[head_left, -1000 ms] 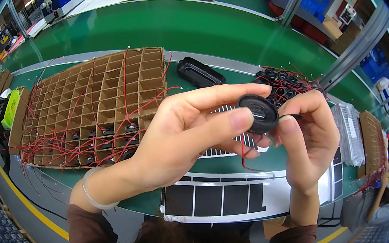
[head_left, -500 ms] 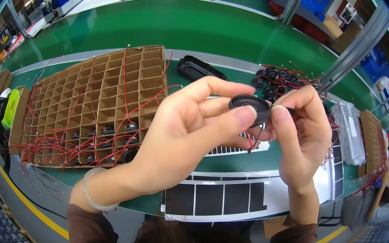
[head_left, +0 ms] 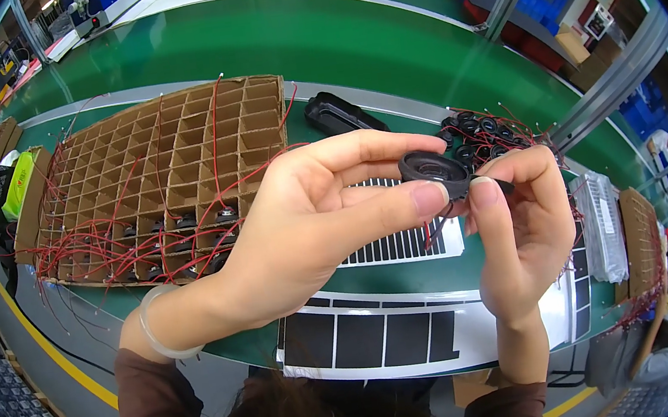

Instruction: Inspecting small speaker drivers and applying adhesive ring components at a factory assembly line.

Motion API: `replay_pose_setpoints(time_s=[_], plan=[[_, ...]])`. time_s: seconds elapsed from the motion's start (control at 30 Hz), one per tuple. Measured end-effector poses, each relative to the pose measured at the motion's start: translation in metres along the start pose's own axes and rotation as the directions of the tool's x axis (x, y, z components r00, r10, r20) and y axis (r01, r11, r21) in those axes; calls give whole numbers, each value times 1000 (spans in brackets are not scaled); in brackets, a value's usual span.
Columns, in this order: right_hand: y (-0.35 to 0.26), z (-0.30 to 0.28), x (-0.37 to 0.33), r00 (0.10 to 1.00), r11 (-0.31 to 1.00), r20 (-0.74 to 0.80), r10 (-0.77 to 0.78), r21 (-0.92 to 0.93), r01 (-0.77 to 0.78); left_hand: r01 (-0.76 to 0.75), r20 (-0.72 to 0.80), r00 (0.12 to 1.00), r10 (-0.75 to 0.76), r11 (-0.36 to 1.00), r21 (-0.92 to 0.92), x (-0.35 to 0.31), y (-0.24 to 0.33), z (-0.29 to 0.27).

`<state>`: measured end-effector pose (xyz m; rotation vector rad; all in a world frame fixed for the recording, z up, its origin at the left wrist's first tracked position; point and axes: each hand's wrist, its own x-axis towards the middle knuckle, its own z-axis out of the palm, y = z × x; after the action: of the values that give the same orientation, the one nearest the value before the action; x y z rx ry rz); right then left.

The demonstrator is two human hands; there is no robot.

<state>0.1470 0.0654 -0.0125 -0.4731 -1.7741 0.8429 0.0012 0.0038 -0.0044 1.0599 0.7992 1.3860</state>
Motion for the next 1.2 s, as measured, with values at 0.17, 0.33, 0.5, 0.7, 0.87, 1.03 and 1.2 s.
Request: replay_pose_setpoints(time_s=[0.17, 0.33, 0.5, 0.7, 0.87, 1.03, 1.2], plan=[[-11, -4, -4, 969, 958, 55, -241, -150, 246, -67, 6, 998, 67, 998, -2, 6, -9, -4], [-21, -6, -4, 962, 951, 49, -267, -146, 271, -131, 33, 991, 132, 990, -47, 5, -9, -1], [-15, -9, -2, 995, 989, -8, -99, -114, 97, -127, 85, 987, 139, 982, -137, 3, -8, -3], [-16, -10, -1, 998, 996, 15, -54, -69, 55, -137, 112, 982, 153, 981, -140, 2, -7, -1], [-17, -11, 0, 999, 999, 24, -38, -35, 39, -133, 136, 979, 151, 982, -138, 3, -7, -1], [-18, -12, 0, 998, 999, 52, -27, -27, 28, -158, 134, 975, 176, 978, -137, 1, -5, 0], [-18, -14, -2, 998, 998, 53, -34, -44, 37, -191, 167, 965, 202, 978, -80, -1, -3, -1]])
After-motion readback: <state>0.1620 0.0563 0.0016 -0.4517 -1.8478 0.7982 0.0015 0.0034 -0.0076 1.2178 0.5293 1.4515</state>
